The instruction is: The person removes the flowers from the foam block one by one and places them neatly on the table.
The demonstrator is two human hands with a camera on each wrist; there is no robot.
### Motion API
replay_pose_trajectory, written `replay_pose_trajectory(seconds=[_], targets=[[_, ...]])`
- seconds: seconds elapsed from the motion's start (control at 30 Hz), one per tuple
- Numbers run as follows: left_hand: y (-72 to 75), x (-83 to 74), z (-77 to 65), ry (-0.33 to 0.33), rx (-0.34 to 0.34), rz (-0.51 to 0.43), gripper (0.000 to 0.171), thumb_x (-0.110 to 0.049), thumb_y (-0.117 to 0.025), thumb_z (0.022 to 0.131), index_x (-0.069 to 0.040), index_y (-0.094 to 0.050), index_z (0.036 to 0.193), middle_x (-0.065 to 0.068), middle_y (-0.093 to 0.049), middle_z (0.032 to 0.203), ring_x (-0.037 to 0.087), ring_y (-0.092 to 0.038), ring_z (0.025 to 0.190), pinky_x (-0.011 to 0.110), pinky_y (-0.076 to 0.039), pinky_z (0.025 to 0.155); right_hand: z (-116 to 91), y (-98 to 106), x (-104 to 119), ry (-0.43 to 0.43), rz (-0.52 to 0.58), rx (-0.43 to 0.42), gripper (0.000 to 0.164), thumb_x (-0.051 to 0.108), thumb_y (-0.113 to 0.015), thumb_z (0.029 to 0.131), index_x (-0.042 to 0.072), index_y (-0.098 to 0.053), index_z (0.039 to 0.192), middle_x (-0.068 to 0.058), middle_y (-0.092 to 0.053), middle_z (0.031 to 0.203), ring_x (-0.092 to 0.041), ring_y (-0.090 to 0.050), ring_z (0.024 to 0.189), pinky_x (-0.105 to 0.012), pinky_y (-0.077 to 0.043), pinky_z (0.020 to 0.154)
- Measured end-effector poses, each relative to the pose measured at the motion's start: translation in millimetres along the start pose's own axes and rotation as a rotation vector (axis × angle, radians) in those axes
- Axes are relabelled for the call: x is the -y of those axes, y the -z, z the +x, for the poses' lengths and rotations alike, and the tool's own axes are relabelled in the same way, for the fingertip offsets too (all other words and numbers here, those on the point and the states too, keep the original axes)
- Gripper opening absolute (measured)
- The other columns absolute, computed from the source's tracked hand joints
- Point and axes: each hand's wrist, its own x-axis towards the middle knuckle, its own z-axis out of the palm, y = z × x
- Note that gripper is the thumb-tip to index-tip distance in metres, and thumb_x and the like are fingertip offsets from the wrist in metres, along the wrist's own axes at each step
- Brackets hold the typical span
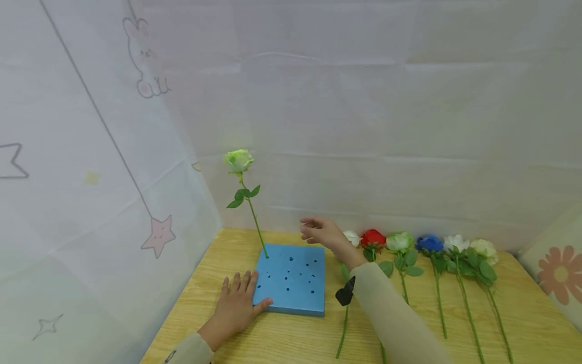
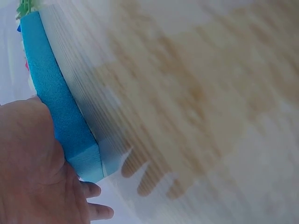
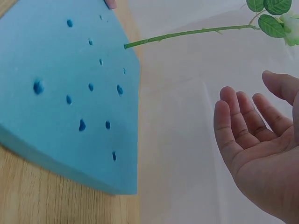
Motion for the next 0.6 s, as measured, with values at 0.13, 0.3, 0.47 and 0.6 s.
replay_pose_trajectory(seconds=[0.13,0.3,0.47,0.6], targets=[[-2.6,1.9,0.6,-0.004,-0.013,0.004,0.094,-0.075,-0.039,0.096,-0.009,-0.027,0.161,0.019,-0.031,0.163,0.048,-0.025,0.149,0.071,-0.012,0.117,11,-10,3,-0.004,0.015,0.014,0.042,0.024,-0.067,0.101,0.011,-0.059,0.140,-0.018,-0.064,0.128,-0.030,-0.070,0.107,-0.045,-0.055,0.098],[-7.4,3.6,2.9,0.001,-0.007,0.010,0.096,-0.077,-0.036,0.095,-0.009,-0.025,0.162,0.019,-0.030,0.163,0.048,-0.025,0.149,0.070,-0.011,0.118,24,-23,8,0.009,0.033,0.054,0.043,0.022,-0.065,0.102,0.008,-0.057,0.142,-0.016,-0.064,0.127,-0.036,-0.067,0.112,-0.043,-0.056,0.097],[-7.9,3.3,4.1,-0.008,-0.027,0.018,0.097,-0.079,-0.033,0.095,-0.009,-0.027,0.162,0.018,-0.032,0.163,0.047,-0.026,0.149,0.069,-0.013,0.118,33,-35,12,0.007,0.037,0.067,0.041,0.022,-0.066,0.101,0.010,-0.059,0.139,-0.012,-0.065,0.125,-0.033,-0.068,0.110,-0.046,-0.054,0.099],[-6.8,3.4,2.9,-0.016,-0.030,0.011,0.095,-0.077,-0.037,0.096,-0.008,-0.029,0.161,0.019,-0.033,0.162,0.048,-0.027,0.148,0.070,-0.014,0.117,40,-46,16,0.005,0.008,0.086,0.042,0.023,-0.065,0.102,0.009,-0.058,0.140,-0.011,-0.066,0.126,-0.032,-0.068,0.112,-0.043,-0.055,0.097]])
